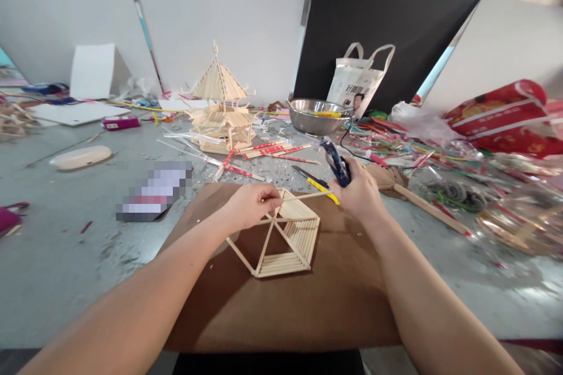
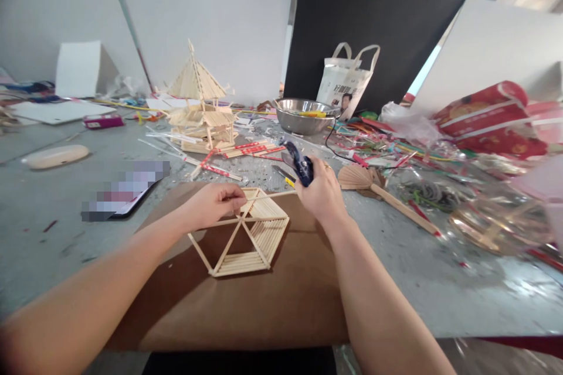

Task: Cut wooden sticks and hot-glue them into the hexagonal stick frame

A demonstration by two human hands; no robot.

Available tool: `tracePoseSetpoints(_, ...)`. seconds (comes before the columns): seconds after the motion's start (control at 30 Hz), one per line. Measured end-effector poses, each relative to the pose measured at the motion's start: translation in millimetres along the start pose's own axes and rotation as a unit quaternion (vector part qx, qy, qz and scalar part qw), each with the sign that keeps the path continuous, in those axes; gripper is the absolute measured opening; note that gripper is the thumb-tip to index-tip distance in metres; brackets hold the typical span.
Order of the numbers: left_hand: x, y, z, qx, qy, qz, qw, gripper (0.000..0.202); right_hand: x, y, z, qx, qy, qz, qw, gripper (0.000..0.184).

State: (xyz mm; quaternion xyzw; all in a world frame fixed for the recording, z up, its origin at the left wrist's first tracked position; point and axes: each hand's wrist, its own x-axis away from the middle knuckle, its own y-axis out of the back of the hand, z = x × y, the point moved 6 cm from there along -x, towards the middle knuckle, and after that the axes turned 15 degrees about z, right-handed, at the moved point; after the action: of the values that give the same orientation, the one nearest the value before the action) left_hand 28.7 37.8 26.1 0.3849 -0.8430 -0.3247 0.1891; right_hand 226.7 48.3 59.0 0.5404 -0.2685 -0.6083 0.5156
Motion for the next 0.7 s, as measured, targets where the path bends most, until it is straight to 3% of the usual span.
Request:
tracePoseSetpoints(0.13, 2.1, 12.5, 5.5, 0.144, -0.033, -0.089, 0.985, 0.021, -1.6, -0.1, -6.5, -0.015, -0.026, -0.010, 1.000, 0.044)
tracePoseSetpoints(0.27, 3.5, 13.3, 10.9, 0.297, -0.047, -0.136, 0.944, 0.019, 0.3, -11.0, 6.0, 0.008, 0.005, 0.036, 0.999, 0.044)
tracePoseSetpoints(0.37, 2.7, 10.4, 10.7, 0.342, -0.069, -0.133, 0.928, 0.019, 4.3, -20.0, 19.5, 0.020, 0.036, 0.079, 0.996, 0.044)
tracePoseSetpoints(0.5, 0.8, 3.3, 7.9, 0.350, -0.090, -0.107, 0.926, 0.021, 9.5, -30.0, 32.2, 0.011, 0.070, 0.133, 0.989, 0.049)
tracePoseSetpoints(0.7, -2.6, -5.8, 5.8, 0.377, -0.093, -0.091, 0.917, 0.024, 15.3, -36.9, 45.5, -0.008, 0.117, 0.165, 0.979, 0.050)
